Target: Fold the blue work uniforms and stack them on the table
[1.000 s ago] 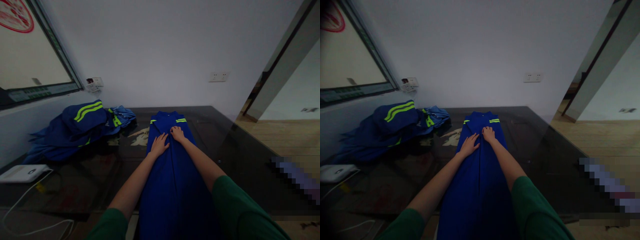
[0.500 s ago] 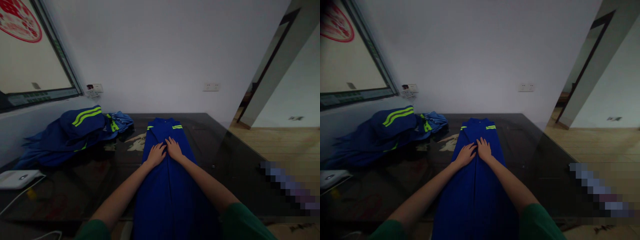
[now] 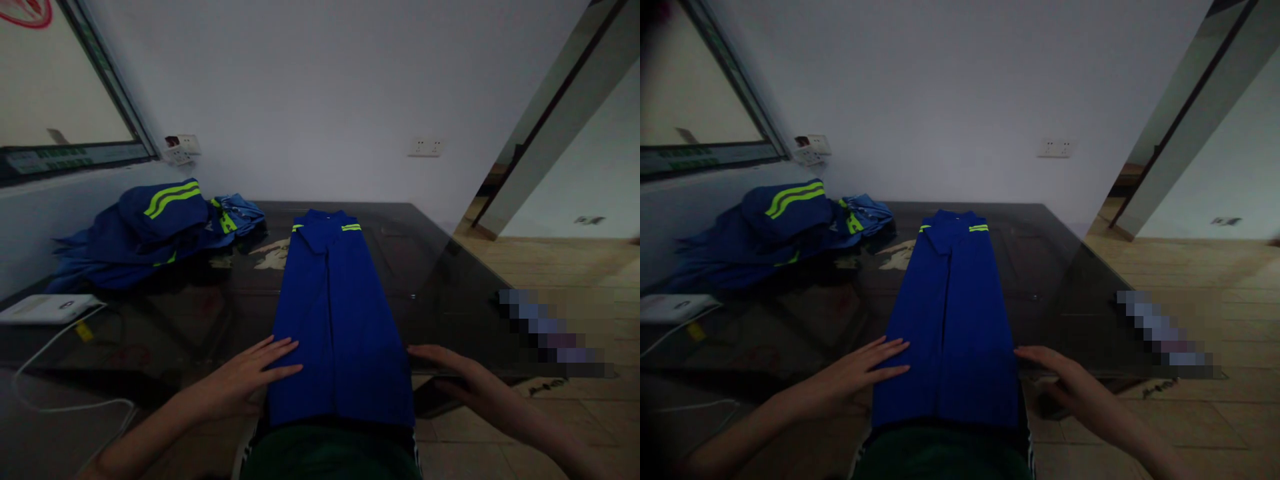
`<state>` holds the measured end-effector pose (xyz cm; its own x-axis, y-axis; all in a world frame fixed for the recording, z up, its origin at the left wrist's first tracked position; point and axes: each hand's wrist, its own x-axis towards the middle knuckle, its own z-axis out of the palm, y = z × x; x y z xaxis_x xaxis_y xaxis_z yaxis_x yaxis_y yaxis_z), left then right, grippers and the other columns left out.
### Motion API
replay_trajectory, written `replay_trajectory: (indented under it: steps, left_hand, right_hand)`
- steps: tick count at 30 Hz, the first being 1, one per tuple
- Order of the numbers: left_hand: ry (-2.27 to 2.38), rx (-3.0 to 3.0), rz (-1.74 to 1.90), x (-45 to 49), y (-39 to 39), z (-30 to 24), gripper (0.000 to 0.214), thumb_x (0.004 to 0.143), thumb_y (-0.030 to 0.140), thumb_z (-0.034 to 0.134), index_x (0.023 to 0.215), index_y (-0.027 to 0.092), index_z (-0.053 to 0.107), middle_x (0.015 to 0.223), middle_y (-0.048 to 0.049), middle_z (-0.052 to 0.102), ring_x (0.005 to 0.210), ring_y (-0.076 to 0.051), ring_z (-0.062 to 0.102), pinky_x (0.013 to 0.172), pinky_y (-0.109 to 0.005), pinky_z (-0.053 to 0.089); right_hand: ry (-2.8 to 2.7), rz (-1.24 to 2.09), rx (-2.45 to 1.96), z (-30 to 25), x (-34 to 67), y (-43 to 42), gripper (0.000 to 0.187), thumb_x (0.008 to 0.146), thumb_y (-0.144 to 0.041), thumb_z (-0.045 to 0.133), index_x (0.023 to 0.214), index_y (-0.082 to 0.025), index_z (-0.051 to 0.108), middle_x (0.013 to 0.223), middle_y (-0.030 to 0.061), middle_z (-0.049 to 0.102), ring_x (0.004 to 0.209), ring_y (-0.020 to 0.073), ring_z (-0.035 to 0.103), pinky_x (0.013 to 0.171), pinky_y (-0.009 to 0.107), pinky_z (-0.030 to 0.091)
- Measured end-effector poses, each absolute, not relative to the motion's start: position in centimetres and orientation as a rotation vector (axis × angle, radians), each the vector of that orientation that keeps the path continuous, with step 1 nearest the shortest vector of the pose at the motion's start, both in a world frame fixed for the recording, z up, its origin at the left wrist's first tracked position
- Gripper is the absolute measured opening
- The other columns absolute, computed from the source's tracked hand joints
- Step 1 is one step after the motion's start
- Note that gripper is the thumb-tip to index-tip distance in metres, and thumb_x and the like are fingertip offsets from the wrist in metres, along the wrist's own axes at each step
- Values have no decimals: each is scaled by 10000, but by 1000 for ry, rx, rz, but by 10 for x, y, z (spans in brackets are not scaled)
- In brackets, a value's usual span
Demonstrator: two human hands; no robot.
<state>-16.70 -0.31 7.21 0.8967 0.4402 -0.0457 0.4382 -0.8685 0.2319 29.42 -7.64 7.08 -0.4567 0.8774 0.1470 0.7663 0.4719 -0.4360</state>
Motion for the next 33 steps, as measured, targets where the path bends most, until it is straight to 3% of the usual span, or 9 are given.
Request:
replay_trajectory:
  steps: [4,7,11,14,20,26,31,33]
  left_hand:
    - [778,3072,198,-154,3,53,807,855,-6,475,1468,430,184,1525,-47,306,1389,-245,317,1113,-529,294]
    - [799,3142,318,-143,4,51,739,884,-14,407,1483,366,198,1483,-60,386,1364,-235,366,1114,-522,307]
    - [613,3137,402,-143,0,57,618,936,69,400,1480,318,245,1415,-50,490,1340,-208,408,1125,-486,316]
    - [482,3097,389,-150,1,57,554,960,121,383,1468,315,279,1404,-44,504,1345,-198,400,1124,-450,329]
    - [441,2840,376,-151,-3,76,500,951,94,353,1408,297,351,1375,-36,539,1299,-172,463,1096,-384,369]
    - [689,2515,333,-162,-29,120,561,808,143,516,1339,290,409,1237,-35,641,1112,-199,610,937,-313,491]
    - [785,2416,471,-171,-48,144,400,844,223,497,1240,282,507,1073,-39,683,919,-176,660,802,-256,539]
    - [773,2385,477,-170,-56,153,332,879,293,486,1206,296,543,1020,-29,697,873,-169,663,753,-244,553]
  right_hand:
    - [-2388,-396,-1413,22,288,-83,739,817,-19,367,1435,-423,334,1442,27,459,1307,254,446,1046,561,387]
    - [-2418,-598,-1414,14,264,-72,760,822,21,350,1464,-379,279,1497,57,370,1362,273,359,1072,643,282]
    - [-2577,-459,-1072,34,238,-55,603,916,-112,418,1469,-316,291,1458,83,429,1367,244,352,1099,586,281]
    - [-2630,-212,-833,45,235,-48,498,951,-191,429,1427,-327,380,1353,47,556,1298,200,457,1098,497,340]
    - [-2362,386,-937,61,238,-57,352,976,-245,394,1245,-292,616,1174,49,682,1083,161,639,937,290,525]
    - [-2238,771,-940,101,239,-79,334,969,-345,408,1215,-357,634,1156,8,688,1014,182,672,890,281,553]
    - [-2179,553,-1033,127,248,-114,319,894,-467,504,1176,-421,644,969,11,744,849,248,716,703,354,623]
    - [-2145,543,-1127,133,251,-126,294,865,-477,542,1122,-416,671,863,17,747,734,240,717,598,334,624]
